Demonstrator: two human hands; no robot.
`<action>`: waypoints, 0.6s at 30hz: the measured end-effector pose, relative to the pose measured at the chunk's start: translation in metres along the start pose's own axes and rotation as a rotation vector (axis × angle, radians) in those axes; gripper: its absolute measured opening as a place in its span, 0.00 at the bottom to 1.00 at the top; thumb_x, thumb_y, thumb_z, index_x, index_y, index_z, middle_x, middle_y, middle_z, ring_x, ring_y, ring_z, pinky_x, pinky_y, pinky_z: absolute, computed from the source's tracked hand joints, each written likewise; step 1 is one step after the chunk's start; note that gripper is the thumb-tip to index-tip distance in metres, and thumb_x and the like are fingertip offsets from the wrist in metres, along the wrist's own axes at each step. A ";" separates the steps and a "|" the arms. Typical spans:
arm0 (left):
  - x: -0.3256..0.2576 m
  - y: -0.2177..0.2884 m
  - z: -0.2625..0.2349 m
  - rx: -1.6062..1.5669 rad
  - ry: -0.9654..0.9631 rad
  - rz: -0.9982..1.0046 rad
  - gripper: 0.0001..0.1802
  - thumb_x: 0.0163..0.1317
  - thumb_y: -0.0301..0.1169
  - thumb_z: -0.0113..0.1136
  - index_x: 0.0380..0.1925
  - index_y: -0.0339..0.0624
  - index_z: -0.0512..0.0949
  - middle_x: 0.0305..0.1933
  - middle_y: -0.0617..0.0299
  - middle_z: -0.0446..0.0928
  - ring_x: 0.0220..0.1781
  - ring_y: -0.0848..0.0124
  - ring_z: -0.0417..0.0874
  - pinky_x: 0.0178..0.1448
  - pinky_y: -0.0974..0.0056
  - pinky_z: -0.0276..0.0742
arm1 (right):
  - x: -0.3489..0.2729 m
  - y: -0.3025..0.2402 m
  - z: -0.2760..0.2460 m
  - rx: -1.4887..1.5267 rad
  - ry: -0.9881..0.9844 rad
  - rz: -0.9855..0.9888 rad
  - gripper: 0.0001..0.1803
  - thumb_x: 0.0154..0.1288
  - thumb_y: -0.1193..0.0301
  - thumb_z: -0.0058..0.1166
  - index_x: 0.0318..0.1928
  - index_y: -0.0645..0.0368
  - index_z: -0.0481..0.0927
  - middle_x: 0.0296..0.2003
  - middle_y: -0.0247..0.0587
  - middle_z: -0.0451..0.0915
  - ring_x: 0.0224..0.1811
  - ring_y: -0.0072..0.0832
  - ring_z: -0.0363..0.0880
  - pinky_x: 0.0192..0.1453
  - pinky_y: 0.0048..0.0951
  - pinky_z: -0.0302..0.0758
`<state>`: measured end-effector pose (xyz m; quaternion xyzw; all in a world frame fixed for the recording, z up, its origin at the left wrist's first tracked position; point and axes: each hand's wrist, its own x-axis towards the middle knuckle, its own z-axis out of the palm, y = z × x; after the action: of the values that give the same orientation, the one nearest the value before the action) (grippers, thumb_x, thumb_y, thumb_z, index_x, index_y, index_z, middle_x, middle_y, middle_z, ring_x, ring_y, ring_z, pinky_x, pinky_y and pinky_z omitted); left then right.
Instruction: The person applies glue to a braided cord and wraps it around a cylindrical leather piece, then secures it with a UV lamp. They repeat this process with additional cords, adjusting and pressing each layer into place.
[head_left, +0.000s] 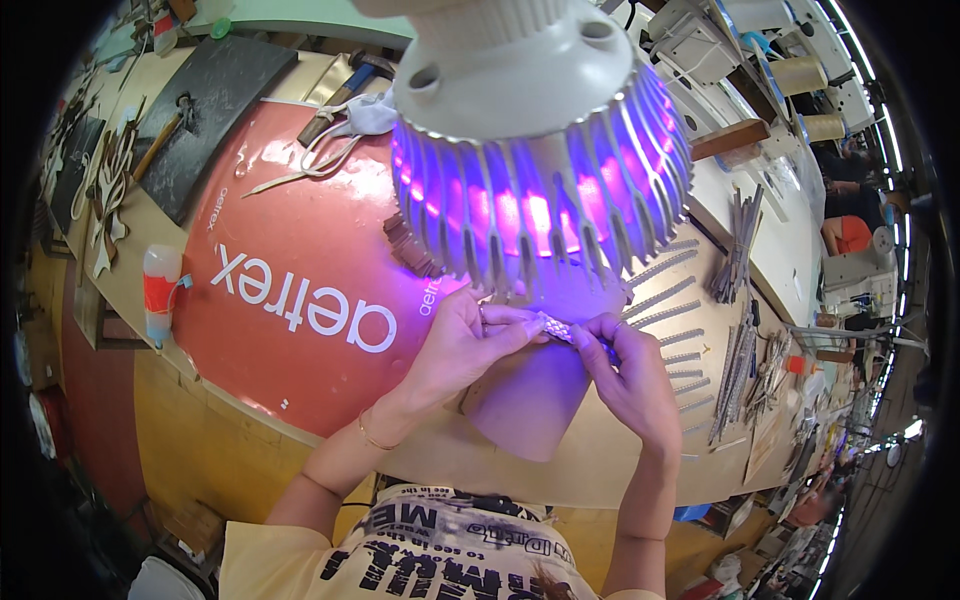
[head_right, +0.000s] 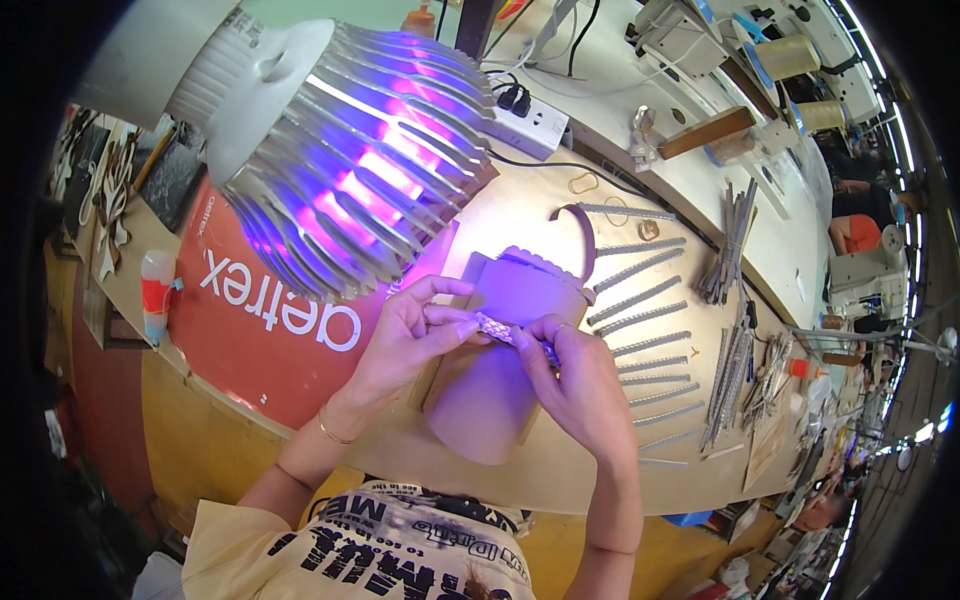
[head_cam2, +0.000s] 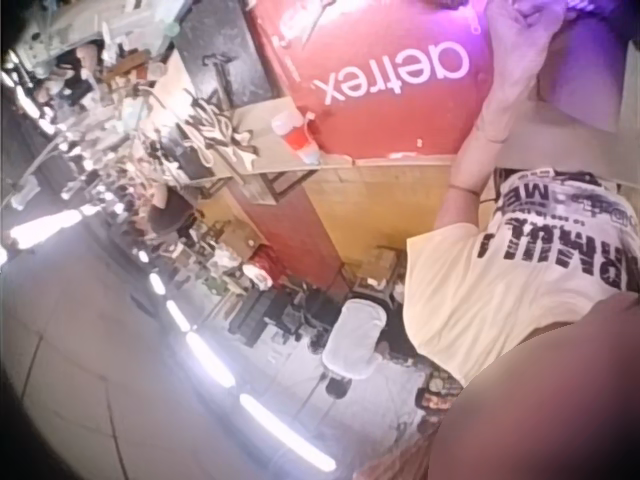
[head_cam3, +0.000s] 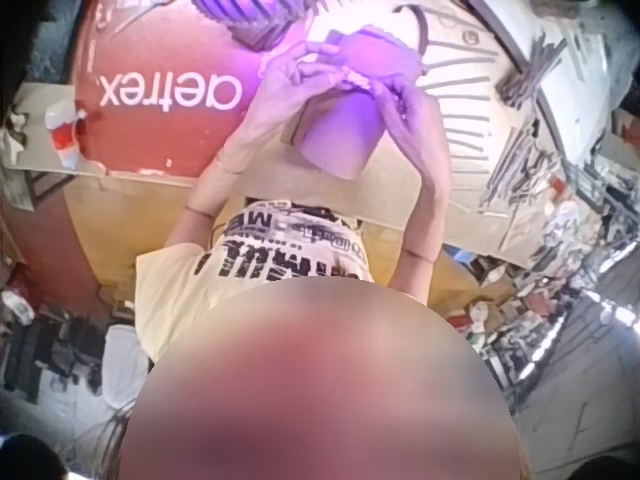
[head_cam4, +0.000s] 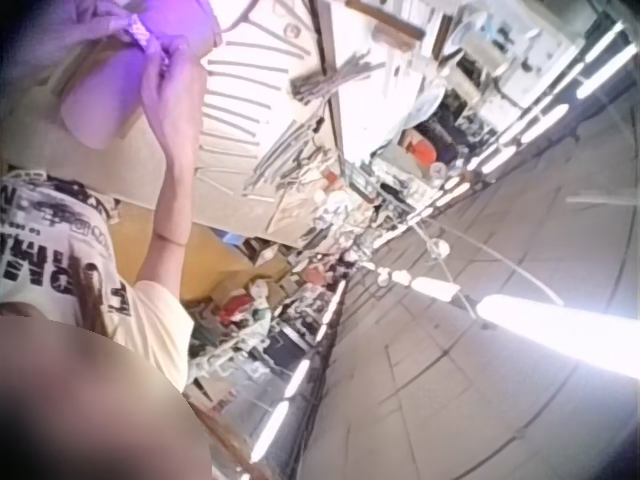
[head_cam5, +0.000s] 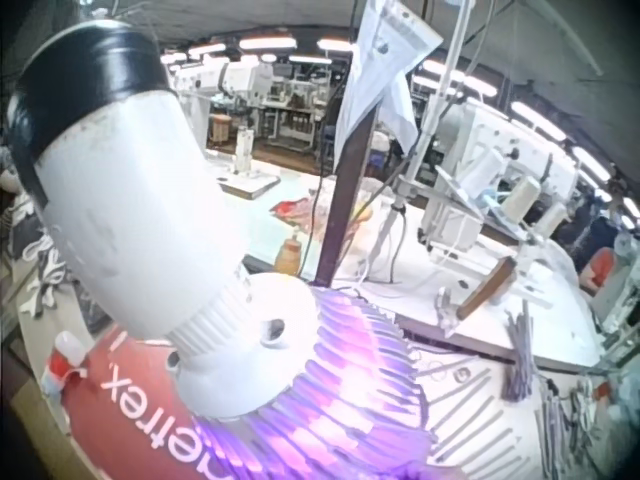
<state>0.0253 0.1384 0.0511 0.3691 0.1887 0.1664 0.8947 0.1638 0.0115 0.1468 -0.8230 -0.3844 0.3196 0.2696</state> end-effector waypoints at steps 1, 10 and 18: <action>0.001 0.000 0.001 0.016 0.000 0.004 0.18 0.66 0.21 0.59 0.55 0.31 0.69 0.42 0.49 0.84 0.45 0.68 0.87 0.53 0.66 0.83 | 0.000 0.000 0.000 -0.005 -0.005 0.009 0.12 0.73 0.70 0.54 0.38 0.69 0.79 0.20 0.32 0.71 0.24 0.16 0.65 0.28 0.24 0.66; 0.003 0.001 0.002 0.054 0.075 -0.065 0.15 0.68 0.24 0.58 0.53 0.32 0.71 0.41 0.49 0.85 0.39 0.69 0.88 0.47 0.67 0.84 | 0.001 0.009 0.001 -0.106 0.018 -0.128 0.10 0.70 0.66 0.55 0.38 0.62 0.80 0.20 0.49 0.76 0.21 0.42 0.75 0.29 0.39 0.69; 0.003 -0.002 0.001 0.049 0.084 -0.048 0.15 0.66 0.24 0.60 0.51 0.33 0.72 0.41 0.52 0.85 0.41 0.71 0.87 0.45 0.69 0.84 | 0.004 0.009 -0.001 -0.198 0.009 -0.175 0.10 0.70 0.67 0.54 0.38 0.62 0.80 0.21 0.50 0.77 0.23 0.44 0.76 0.31 0.39 0.72</action>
<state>0.0289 0.1386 0.0495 0.3788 0.2388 0.1553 0.8805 0.1712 0.0099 0.1402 -0.8103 -0.4834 0.2516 0.2154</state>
